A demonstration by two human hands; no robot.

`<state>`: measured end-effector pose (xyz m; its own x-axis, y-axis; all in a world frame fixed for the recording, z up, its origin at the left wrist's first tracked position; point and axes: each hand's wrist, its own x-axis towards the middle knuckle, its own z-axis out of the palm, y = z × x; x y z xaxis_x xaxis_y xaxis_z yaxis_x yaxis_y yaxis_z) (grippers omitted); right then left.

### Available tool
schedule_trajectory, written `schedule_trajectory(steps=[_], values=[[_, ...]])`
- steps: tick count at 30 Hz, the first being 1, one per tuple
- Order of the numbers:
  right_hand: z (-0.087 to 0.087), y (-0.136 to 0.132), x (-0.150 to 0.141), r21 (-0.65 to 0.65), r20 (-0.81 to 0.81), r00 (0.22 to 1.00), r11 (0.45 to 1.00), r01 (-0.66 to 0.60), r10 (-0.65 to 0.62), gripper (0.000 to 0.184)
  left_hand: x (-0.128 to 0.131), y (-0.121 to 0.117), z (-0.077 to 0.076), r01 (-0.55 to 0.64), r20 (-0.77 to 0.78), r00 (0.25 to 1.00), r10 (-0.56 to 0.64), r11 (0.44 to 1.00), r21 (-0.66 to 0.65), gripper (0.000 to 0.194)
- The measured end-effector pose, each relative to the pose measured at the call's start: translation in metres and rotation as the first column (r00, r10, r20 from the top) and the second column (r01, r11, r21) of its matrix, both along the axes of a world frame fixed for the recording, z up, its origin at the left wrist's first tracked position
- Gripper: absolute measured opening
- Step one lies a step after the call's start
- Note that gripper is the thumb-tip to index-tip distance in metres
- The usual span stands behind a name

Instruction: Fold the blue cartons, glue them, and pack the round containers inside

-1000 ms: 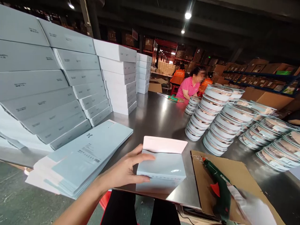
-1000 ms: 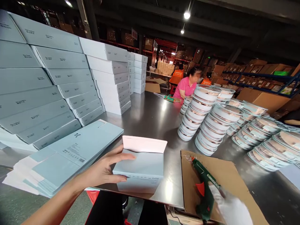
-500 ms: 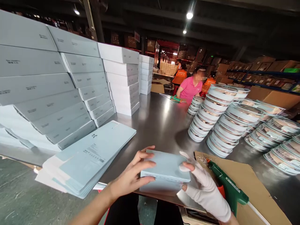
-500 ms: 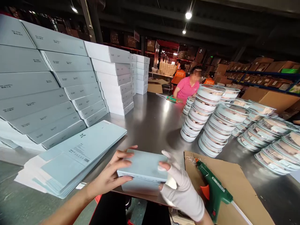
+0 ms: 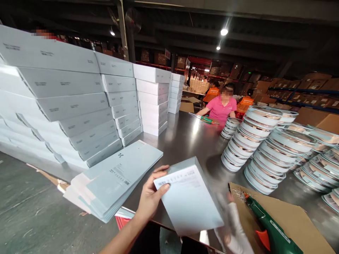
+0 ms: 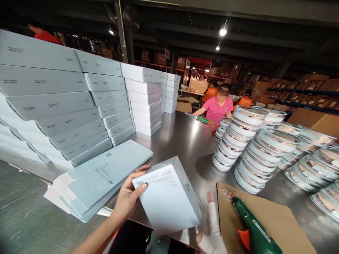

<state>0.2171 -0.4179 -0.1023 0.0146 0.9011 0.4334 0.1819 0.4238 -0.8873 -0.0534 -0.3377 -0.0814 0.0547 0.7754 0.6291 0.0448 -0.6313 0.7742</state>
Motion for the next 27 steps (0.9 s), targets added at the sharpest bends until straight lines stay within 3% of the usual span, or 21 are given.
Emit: schedule_trajectory(steps=[2,3,5,7,9,13,16,19,22,24,27], values=[[-0.015,0.006,-0.009,-0.056,-0.038,0.998,0.997,-0.051,0.049,0.102,0.007,-0.003,-0.011,-0.073,-0.020,0.997,0.072,0.994,-0.083,0.037],[-0.014,0.012,-0.013,-0.074,0.005,1.000,0.997,-0.003,0.004,0.099,0.007,-0.005,-0.014,-0.098,-0.052,0.994,0.093,0.989,-0.112,0.044],[0.001,0.028,-0.015,-0.070,0.248,0.954,0.979,0.189,-0.166,0.084,-0.001,-0.006,-0.014,-0.149,-0.139,0.982,0.130,0.979,-0.141,0.058],[0.024,0.052,-0.014,-0.016,0.551,0.776,0.926,0.378,-0.307,0.071,-0.021,-0.004,-0.007,-0.201,-0.238,0.957,0.166,0.971,-0.129,0.054],[0.041,0.081,-0.014,0.044,0.736,0.585,0.886,0.461,-0.341,0.067,-0.049,0.002,0.002,-0.247,-0.336,0.920,0.202,0.965,-0.094,0.036],[0.044,0.144,-0.027,0.042,0.878,0.421,0.912,0.409,-0.229,0.065,-0.107,0.030,0.013,-0.403,-0.525,0.791,0.315,0.914,-0.057,0.032],[0.040,0.191,-0.038,0.035,0.926,0.336,0.925,0.379,-0.173,0.054,-0.146,0.059,0.015,-0.580,-0.673,0.630,0.387,0.811,-0.076,0.041],[0.049,0.232,-0.045,0.038,0.939,0.306,0.928,0.371,-0.161,0.048,-0.176,0.087,0.015,-0.747,-0.804,0.458,0.379,0.655,-0.117,0.046],[0.065,0.250,-0.051,0.026,0.936,0.316,0.927,0.375,-0.155,0.051,-0.193,0.104,0.015,-0.826,-0.881,0.361,0.305,0.543,-0.151,0.037],[0.075,0.244,-0.055,0.054,0.919,0.345,0.928,0.370,-0.191,0.056,-0.198,0.109,0.015,-0.844,-0.904,0.331,0.270,0.514,-0.155,0.034],[0.088,0.206,-0.063,0.129,0.865,0.437,0.950,0.285,-0.249,0.055,-0.199,0.112,0.017,-0.854,-0.918,0.307,0.251,0.498,-0.149,0.034]])
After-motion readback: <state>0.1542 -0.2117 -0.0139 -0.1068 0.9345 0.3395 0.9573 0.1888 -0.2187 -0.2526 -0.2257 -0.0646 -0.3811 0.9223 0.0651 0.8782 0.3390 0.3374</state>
